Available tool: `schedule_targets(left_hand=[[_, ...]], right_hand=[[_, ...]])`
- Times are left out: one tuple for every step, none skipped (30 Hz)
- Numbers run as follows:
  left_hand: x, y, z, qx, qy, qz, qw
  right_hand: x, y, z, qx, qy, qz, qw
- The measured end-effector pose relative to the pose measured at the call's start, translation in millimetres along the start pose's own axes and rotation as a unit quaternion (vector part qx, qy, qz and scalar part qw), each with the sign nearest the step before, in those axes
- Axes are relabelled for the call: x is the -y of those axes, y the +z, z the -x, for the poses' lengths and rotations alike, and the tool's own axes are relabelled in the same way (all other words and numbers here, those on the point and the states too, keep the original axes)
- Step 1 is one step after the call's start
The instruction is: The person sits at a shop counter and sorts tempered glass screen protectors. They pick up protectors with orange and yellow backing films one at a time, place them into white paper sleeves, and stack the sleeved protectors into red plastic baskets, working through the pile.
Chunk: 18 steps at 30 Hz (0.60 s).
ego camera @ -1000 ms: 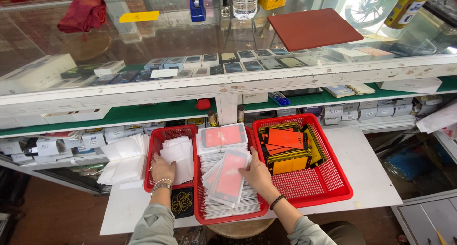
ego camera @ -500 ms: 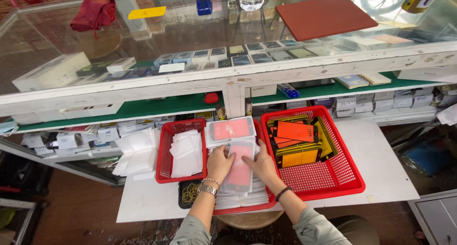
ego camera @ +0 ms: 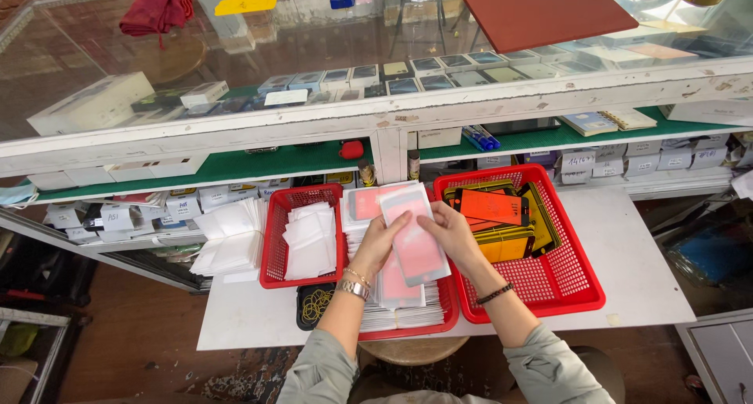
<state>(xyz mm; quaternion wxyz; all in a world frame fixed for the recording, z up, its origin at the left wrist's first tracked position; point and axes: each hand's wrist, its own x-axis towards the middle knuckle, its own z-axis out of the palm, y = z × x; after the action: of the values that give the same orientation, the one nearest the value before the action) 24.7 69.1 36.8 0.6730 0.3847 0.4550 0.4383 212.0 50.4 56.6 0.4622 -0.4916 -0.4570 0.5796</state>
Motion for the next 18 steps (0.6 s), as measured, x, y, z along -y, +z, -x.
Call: schedule_targets(left_hand=[[-5, 1, -8, 0.012, 0.003, 0.069, 0.998], [-9, 2, -14, 0.026, 0.007, 0.138, 0.990], [-11, 3, -18, 0.017, 0.017, 0.160, 0.987], [-13, 3, -21, 0.007, 0.024, 0.181, 0.983], [-13, 4, -23, -0.002, 0.033, 0.203, 0.979], [-12, 6, -24, -0.008, 0.037, 0.174, 0.984], [-10, 8, -23, -0.015, 0.039, 0.145, 0.989], [-8, 10, -21, -0.021, 0.041, 0.116, 0.992], [-6, 11, -18, -0.009, 0.031, 0.118, 0.992], [-5, 12, -15, 0.004, 0.021, 0.119, 0.993], [-5, 12, -11, 0.017, 0.012, 0.120, 0.993], [-5, 13, -7, 0.037, 0.011, 0.066, 0.997], [-7, 13, -3, 0.056, 0.009, 0.013, 0.998], [-9, 13, 1, 0.075, 0.008, -0.041, 0.996], [-11, 14, 4, 0.097, -0.002, -0.080, 0.992], [-14, 16, 7, 0.119, -0.013, -0.118, 0.986], [-17, 17, 10, 0.141, -0.024, -0.156, 0.977], [-20, 19, 12, 0.155, -0.033, -0.162, 0.974]], right_hand=[[2, 1, 2, 0.016, 0.002, -0.024, 1.000], [2, 2, 5, 0.038, 0.003, 0.027, 0.999], [1, 2, 9, 0.058, 0.006, 0.079, 0.995], [-1, 2, 14, 0.079, 0.012, 0.129, 0.988], [-3, 2, 17, 0.075, 0.027, 0.114, 0.990], [-4, 1, 21, 0.072, 0.042, 0.099, 0.992], [-4, 0, 23, 0.069, 0.057, 0.084, 0.992], [-2, -2, 24, 0.072, 0.056, 0.079, 0.993], [0, -5, 23, 0.075, 0.055, 0.074, 0.993], [4, -8, 22, 0.077, 0.055, 0.069, 0.993], [9, -12, 19, 0.047, 0.031, 0.090, 0.994], [15, -17, 15, 0.017, 0.008, 0.112, 0.994], [21, -22, 10, -0.013, -0.014, 0.133, 0.991], [26, -27, 4, -0.007, -0.055, 0.146, 0.988], [31, -33, -1, -0.003, -0.094, 0.157, 0.983], [34, -39, -6, 0.001, -0.134, 0.168, 0.977], [37, -44, -12, 0.011, -0.115, 0.183, 0.976], [38, -49, -17, 0.020, -0.097, 0.199, 0.975]])
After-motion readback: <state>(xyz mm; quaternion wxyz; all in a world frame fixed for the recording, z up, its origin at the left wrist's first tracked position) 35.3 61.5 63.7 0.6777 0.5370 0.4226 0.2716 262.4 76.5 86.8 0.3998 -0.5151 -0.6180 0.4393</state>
